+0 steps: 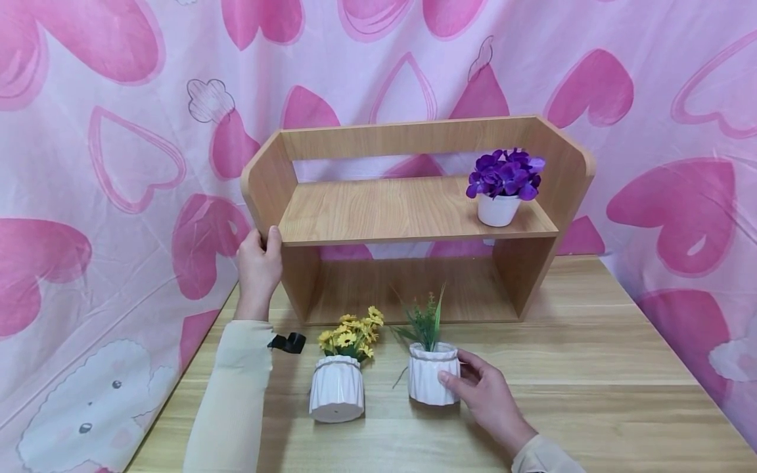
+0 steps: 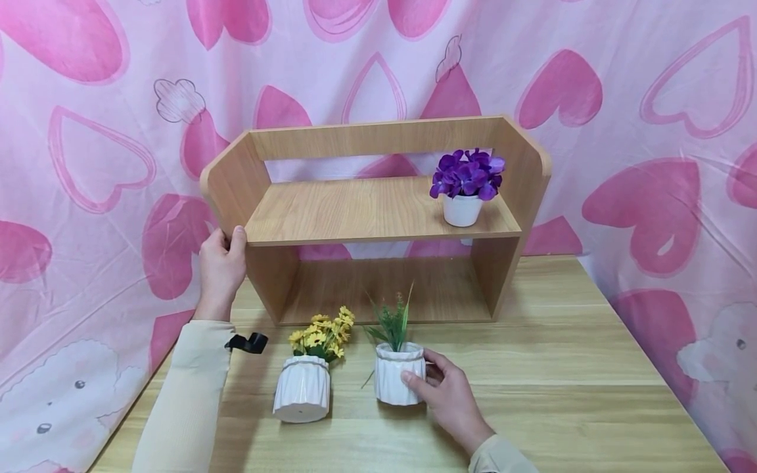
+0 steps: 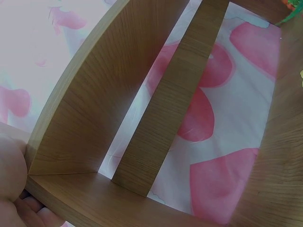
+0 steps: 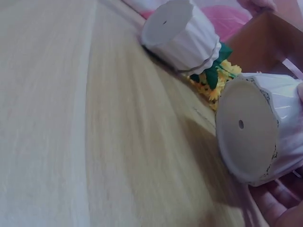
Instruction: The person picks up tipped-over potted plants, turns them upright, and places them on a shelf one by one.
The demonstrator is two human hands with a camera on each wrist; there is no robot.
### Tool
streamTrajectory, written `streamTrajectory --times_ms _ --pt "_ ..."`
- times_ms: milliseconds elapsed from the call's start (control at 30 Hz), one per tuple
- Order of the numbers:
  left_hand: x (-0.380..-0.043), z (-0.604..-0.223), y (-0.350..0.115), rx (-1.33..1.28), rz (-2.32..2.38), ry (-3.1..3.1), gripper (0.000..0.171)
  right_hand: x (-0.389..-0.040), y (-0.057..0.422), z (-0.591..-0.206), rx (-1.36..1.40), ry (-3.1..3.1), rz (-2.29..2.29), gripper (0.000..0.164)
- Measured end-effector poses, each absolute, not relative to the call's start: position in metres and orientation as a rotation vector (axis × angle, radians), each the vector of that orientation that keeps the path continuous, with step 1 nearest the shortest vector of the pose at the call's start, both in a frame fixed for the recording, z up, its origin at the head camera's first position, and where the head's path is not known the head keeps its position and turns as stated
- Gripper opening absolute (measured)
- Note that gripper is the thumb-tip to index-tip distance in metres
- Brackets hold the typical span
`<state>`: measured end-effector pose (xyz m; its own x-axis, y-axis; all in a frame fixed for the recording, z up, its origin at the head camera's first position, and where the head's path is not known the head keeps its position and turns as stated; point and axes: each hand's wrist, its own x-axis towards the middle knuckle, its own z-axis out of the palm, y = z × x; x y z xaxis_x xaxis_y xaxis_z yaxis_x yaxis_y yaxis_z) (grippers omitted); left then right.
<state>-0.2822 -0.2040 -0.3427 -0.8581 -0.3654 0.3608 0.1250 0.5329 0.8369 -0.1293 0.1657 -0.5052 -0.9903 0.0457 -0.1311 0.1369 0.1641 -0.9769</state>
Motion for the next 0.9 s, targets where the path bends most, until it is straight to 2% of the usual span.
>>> streamTrajectory --times_ms 233,567,900 --pt "-0.282 -0.345 -0.204 0.183 -1.271 -2.250 0.047 -0.129 0.166 -0.512 0.055 2.272 -2.068 0.069" --pt "-0.285 -0.345 -0.205 0.190 -1.285 -2.261 0.049 -0.133 0.174 -0.520 -0.235 2.289 -2.028 0.079" --pt "-0.286 -0.345 -0.206 0.187 -1.291 -2.270 0.052 -0.137 0.188 -0.536 -0.517 2.306 -2.014 0.080"
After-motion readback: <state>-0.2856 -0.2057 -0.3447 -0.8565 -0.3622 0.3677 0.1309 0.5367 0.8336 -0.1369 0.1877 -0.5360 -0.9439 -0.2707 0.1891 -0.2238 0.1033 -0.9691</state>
